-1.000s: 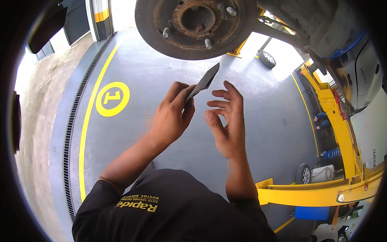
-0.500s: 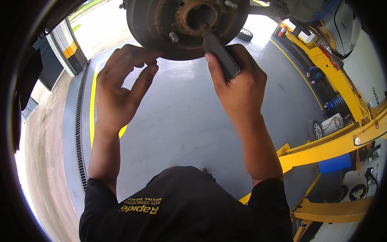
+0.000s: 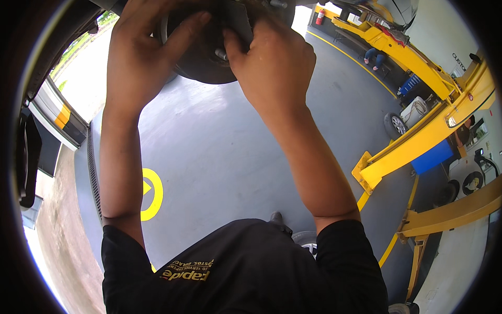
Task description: The person cleans the wheel hub with a sanding pad, then positions and taps a brake disc into place using a hammer. The person retrieves a small metal clip from a tool chest and inserts it into the hub. The brake disc remains mounted on the hub at the end of the clip.
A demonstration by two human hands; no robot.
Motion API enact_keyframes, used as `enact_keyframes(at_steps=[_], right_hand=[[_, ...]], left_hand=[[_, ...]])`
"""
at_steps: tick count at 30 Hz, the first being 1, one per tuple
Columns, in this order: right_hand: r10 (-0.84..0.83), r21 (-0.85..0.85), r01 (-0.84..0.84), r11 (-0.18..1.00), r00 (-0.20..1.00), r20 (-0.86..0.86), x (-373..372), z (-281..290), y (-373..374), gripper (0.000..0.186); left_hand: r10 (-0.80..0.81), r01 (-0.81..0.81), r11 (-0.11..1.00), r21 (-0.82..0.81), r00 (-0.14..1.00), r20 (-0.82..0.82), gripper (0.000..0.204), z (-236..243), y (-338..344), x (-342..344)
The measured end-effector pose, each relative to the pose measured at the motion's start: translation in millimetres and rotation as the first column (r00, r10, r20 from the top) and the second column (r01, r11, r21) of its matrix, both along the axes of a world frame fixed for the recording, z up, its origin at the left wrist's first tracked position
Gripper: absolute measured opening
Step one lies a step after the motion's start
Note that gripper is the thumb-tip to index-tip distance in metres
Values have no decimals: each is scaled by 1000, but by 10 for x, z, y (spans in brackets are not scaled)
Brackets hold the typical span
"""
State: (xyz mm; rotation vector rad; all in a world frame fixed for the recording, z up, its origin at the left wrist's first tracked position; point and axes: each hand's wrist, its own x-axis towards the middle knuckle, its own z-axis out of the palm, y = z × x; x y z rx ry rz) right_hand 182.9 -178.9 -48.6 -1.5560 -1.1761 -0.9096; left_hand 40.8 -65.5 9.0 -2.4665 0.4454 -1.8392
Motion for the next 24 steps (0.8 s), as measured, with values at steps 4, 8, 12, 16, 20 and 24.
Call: enact_keyframes(at_steps=[4,8,12,16,20,24], right_hand=[[-91,-37,91,995,996,-11,53,-103,-30,23],[-44,42,42,998,998,47,160,-187,-70,21],[42,61,-45,997,998,42,210,-191,-88,17],[-15,44,12,999,998,62,217,-207,-92,15],[-67,9,67,998,998,-17,241,-291,-188,18],[-286,-125,267,955,942,-174,235,-421,-369,20]], left_hand=[[-84,88,995,-55,994,70,26,-40,112,53],[-108,114,992,-51,989,105,22,-86,206,61],[-185,197,975,-101,976,117,20,-142,200,42],[-215,240,960,-141,961,171,20,-209,136,81],[-175,196,965,-172,976,132,21,-220,158,83],[-296,325,912,-248,944,147,21,-239,221,0]])
